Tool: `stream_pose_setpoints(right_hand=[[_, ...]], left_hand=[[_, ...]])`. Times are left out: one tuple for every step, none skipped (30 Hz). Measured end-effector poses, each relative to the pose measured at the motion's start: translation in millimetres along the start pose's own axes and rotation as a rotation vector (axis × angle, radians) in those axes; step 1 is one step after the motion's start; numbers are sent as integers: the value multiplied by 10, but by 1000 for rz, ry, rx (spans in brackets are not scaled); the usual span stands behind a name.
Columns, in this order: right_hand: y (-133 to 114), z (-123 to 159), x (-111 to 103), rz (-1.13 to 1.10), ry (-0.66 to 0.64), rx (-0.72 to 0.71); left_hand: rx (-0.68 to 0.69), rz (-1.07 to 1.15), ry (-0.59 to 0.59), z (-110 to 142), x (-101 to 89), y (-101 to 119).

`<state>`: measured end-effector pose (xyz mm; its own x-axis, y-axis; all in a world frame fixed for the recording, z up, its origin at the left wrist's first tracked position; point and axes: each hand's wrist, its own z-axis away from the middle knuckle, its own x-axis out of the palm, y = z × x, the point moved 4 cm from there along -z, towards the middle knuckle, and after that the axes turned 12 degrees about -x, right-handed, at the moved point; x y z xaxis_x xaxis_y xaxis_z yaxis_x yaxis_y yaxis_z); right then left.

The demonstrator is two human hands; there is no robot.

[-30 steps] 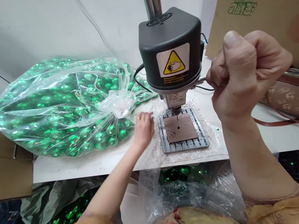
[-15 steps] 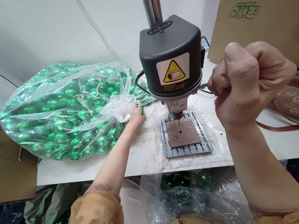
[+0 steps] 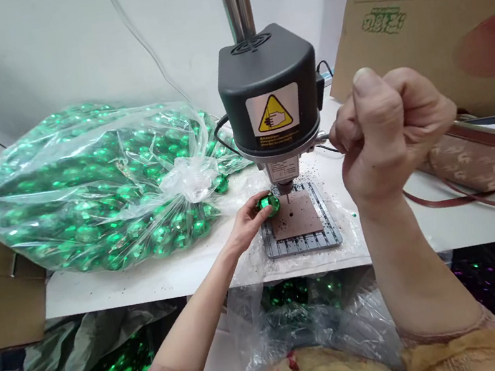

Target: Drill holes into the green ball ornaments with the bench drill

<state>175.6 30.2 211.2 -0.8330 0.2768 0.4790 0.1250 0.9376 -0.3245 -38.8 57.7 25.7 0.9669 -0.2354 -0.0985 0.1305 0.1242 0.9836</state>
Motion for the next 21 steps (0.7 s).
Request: stream_pose_setpoints(right_hand=[[1,2,-3,0,-2,-7],[1,6,-4,-2,-7,-14],[2,11,-5,3,-17,-15],[2,17,-6,14,-25,-16],[1,23,-8,32,-33,-13],[0,30,-11,52,-41,-8],[0,36,-14,67,-48,-3],[-1,42,-17,76,-53,1],[0,46,-19,73,-56,2],[0,48,-22,59,-56,-1],[2,50,-25,40,-52,-5],[4,51,-28,23,-48,-10],[8,53,-32,13,-45,-13],[12,55,-35,9,-45,-11],[15,59,-37,10,-48,-8],[19,63,-39,20,-53,1],[23,69,-41,34,-60,15],[26,76,-44,49,-66,33],[29,82,-47,64,-70,51],[30,88,-50,76,-72,65],[30,91,-52,82,-71,71]], left_hand=[[30,-45,15,-2,15,0],[63,-93,41,-5,22,2],[99,-144,76,-7,22,7],[143,-196,113,-8,21,17],[193,-248,140,-7,23,32],[246,-299,150,-5,33,50],[301,-349,142,-3,50,70],[353,-396,124,1,72,89],[397,-438,102,5,97,103],[428,-475,78,8,124,110],[445,-507,57,10,149,110],[449,-536,42,12,172,102],[446,-560,30,14,194,89],[438,-578,20,17,213,72],[432,-589,16,22,230,54],[427,-592,13,26,244,37],[423,-588,10,31,255,19],[415,-580,7,34,266,1],[404,-568,3,34,275,-18],[390,-551,4,32,281,-37],[374,-524,9,29,283,-56]])
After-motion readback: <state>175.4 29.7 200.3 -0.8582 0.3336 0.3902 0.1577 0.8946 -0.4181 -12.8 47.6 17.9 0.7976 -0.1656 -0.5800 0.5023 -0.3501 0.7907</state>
